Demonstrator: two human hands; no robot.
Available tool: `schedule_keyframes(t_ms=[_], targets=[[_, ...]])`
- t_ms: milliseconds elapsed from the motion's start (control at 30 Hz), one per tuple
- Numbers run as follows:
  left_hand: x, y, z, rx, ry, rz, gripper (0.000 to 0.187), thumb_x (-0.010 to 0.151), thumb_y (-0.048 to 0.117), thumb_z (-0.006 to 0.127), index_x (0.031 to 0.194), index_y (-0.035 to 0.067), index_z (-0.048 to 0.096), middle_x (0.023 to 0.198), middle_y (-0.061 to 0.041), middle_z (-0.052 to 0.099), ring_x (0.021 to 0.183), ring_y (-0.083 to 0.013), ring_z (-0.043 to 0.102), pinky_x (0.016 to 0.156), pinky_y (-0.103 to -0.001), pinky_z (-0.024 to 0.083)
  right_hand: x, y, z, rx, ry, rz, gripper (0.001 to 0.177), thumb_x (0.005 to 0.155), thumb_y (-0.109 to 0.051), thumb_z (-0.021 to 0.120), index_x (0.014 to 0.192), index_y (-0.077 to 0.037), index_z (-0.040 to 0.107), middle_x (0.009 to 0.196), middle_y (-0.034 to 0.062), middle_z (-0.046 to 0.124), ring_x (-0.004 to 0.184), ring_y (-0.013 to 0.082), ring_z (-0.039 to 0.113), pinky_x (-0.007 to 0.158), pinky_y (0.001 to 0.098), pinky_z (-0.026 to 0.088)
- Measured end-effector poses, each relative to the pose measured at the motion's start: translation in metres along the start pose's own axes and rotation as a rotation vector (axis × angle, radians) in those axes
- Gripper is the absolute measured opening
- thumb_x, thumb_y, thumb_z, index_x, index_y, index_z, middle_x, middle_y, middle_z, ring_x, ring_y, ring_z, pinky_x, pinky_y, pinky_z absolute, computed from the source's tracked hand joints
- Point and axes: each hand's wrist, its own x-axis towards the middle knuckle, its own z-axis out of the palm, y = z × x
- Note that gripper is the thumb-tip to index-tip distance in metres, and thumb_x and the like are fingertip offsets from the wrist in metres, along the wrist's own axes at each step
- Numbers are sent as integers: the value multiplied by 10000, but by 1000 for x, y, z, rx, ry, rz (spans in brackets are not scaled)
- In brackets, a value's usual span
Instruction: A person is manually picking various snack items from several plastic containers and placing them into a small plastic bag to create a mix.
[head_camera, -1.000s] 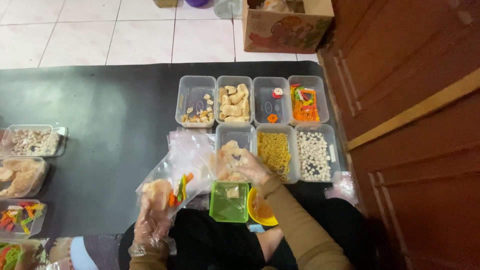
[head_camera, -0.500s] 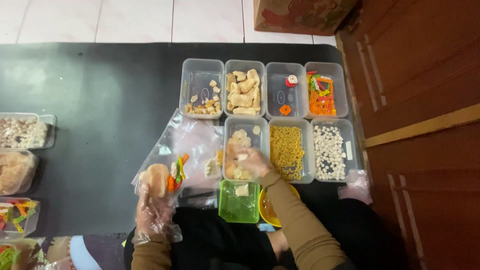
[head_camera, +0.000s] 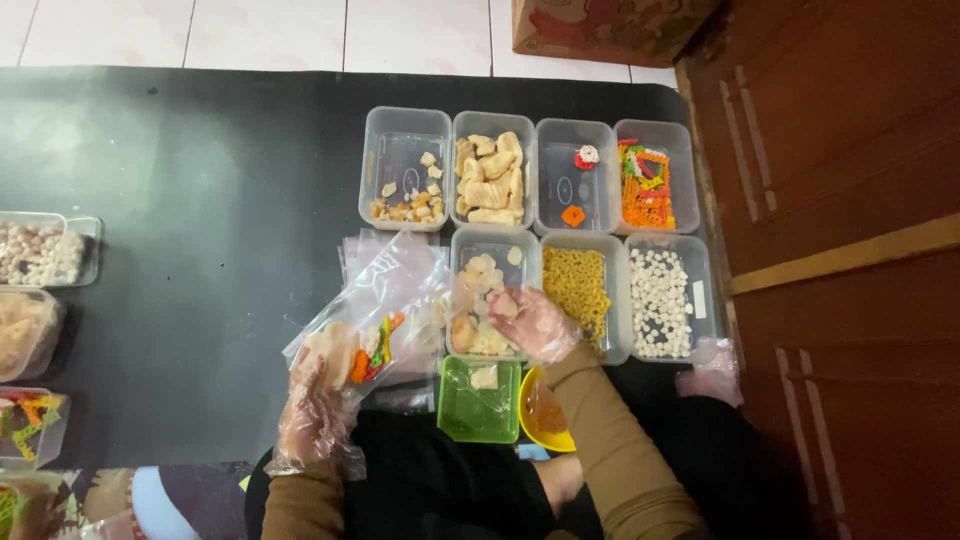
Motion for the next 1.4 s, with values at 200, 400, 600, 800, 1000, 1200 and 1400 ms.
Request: schedule_keyframes(t_ms=[200, 400, 600, 800, 1000, 1200, 1400], targets=[[-4, 1, 6, -43, -66, 10, 465, 958, 89, 528, 1417, 14, 518, 1367, -157, 615, 1209, -237, 620, 1004, -314, 523, -4, 2, 11, -77, -9, -42, 89, 915, -90, 688, 980, -45, 647, 1115, 161, 678, 1013, 275, 675, 878, 354, 608], [-6, -2, 4, -36, 65, 1, 553, 946, 116, 539, 1491, 87, 453, 1445, -162, 583, 1237, -259, 622, 995, -320, 554, -7, 3, 21, 64, -83, 2, 50, 880, -30, 694, 894, -32, 741, 955, 137, 730, 909, 267, 708, 828, 373, 612], [2, -5, -13, 31, 49, -30, 530, 967, 146, 547, 1489, 168, 456, 1486, -125, 552, 1263, -226, 591, 965, -275, 550, 1, 7, 0, 109, -95, 39, 253, 789, 65, 450, 969, -51, 584, 1095, 212, 689, 1022, 374, 693, 854, 470, 607], [2, -6, -12, 48, 18, -8, 577, 959, 79, 466, 1528, 116, 380, 1551, -147, 478, 1357, -245, 510, 1081, -304, 467, 2, 8, -4, 121, 4, 91, 192, 947, -72, 553, 1101, 32, 600, 1153, 199, 668, 1014, 323, 679, 858, 410, 600], [-5, -2, 0, 16, 27, -21, 567, 945, 124, 544, 1502, 105, 440, 1463, -143, 553, 1256, -236, 581, 1030, -317, 518, 6, 11, -13, 102, -51, 74, 185, 877, -9, 564, 1037, 44, 640, 1111, 199, 708, 1014, 332, 694, 846, 392, 622], [3, -11, -12, -5, 75, -38, 567, 912, 118, 610, 1461, 170, 483, 1463, -157, 562, 1224, -282, 615, 962, -324, 580, -3, 7, 6, 26, -12, 8, 328, 918, -53, 564, 1236, 20, 591, 1280, 244, 610, 1172, 394, 613, 993, 460, 557], [21, -30, -35, 51, 188, 89, 551, 924, 161, 677, 1434, 311, 533, 1431, -157, 609, 1175, -413, 667, 828, -552, 623, 7, 6, -9, 27, -48, 90, 448, 871, -123, 549, 1302, -39, 633, 1273, 251, 675, 1183, 398, 651, 1096, 537, 524]])
